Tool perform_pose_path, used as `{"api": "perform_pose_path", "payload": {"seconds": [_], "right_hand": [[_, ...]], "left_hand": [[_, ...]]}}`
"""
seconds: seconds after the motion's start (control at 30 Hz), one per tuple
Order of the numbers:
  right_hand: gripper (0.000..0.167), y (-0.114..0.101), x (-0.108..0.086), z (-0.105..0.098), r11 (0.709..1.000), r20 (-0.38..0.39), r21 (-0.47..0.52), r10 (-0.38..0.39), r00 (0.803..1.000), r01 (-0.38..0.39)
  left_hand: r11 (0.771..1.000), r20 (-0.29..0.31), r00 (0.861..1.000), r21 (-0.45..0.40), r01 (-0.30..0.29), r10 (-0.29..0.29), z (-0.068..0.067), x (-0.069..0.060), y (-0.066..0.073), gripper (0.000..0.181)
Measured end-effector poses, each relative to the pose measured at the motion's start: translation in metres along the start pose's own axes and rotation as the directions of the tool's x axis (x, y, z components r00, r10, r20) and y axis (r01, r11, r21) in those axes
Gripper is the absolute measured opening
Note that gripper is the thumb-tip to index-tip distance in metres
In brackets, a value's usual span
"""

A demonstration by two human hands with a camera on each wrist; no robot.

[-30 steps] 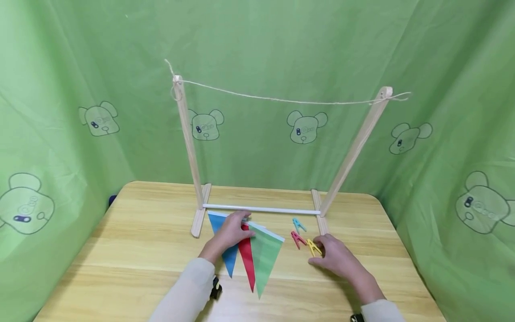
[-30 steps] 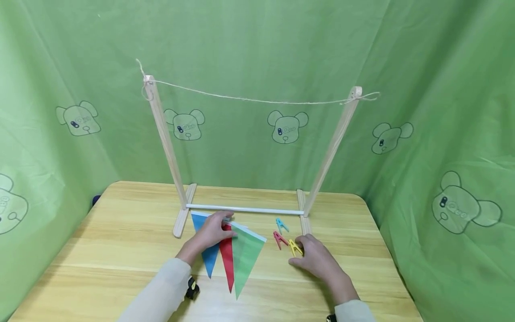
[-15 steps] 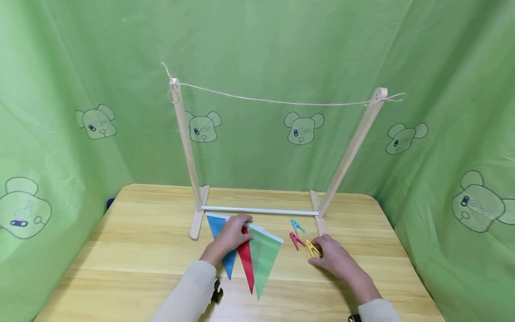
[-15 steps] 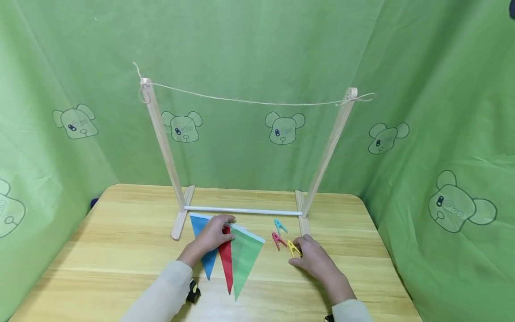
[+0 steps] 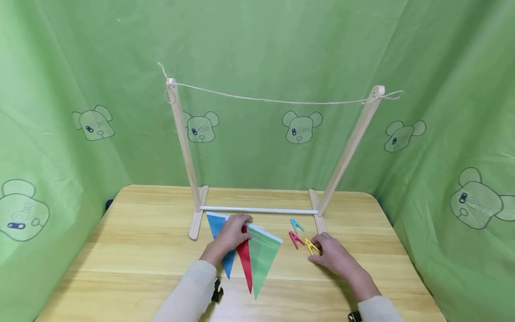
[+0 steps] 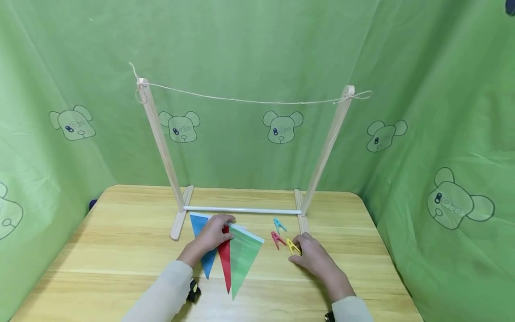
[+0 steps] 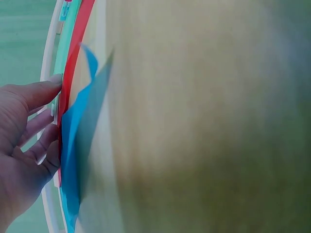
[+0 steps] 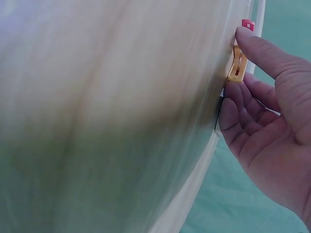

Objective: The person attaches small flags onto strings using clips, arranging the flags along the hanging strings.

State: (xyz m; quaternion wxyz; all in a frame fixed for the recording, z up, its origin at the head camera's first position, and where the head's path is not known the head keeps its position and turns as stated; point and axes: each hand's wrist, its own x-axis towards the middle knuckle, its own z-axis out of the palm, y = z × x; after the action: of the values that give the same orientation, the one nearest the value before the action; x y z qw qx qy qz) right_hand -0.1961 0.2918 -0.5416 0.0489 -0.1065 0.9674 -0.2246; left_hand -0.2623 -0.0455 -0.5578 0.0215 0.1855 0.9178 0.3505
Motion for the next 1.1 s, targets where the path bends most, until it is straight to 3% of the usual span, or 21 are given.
{"api": "perform_pose_path", "payload": {"seconds": [0.47, 0.8, 1.1], "right_hand": [[0.034, 0.003, 0.0031, 0.001, 1.0, -0.01, 0.015, -0.007, 1.0, 0.007], [0.034, 0.0007, 0.0022, 0.0016, 0.999, 0.008, 0.048, 0.022, 1.0, -0.022], [0.031, -0.0025, 0.0014, 0.0, 0.999, 0.004, 0.049, 0.021, 1.0, -0.022]], "left_hand": [[1.0, 0.004, 1.0, 0.005, 0.018, -0.018, 0.0001, -0.0001, 0.0023, 0.045], [0.999, 0.031, 0.999, -0.025, 0.03, -0.03, -0.0013, 0.0011, 0.0034, 0.02], [1.0, 0.039, 0.999, -0.018, -0.012, 0.013, -0.0031, 0.004, 0.0028, 0.021]]}}
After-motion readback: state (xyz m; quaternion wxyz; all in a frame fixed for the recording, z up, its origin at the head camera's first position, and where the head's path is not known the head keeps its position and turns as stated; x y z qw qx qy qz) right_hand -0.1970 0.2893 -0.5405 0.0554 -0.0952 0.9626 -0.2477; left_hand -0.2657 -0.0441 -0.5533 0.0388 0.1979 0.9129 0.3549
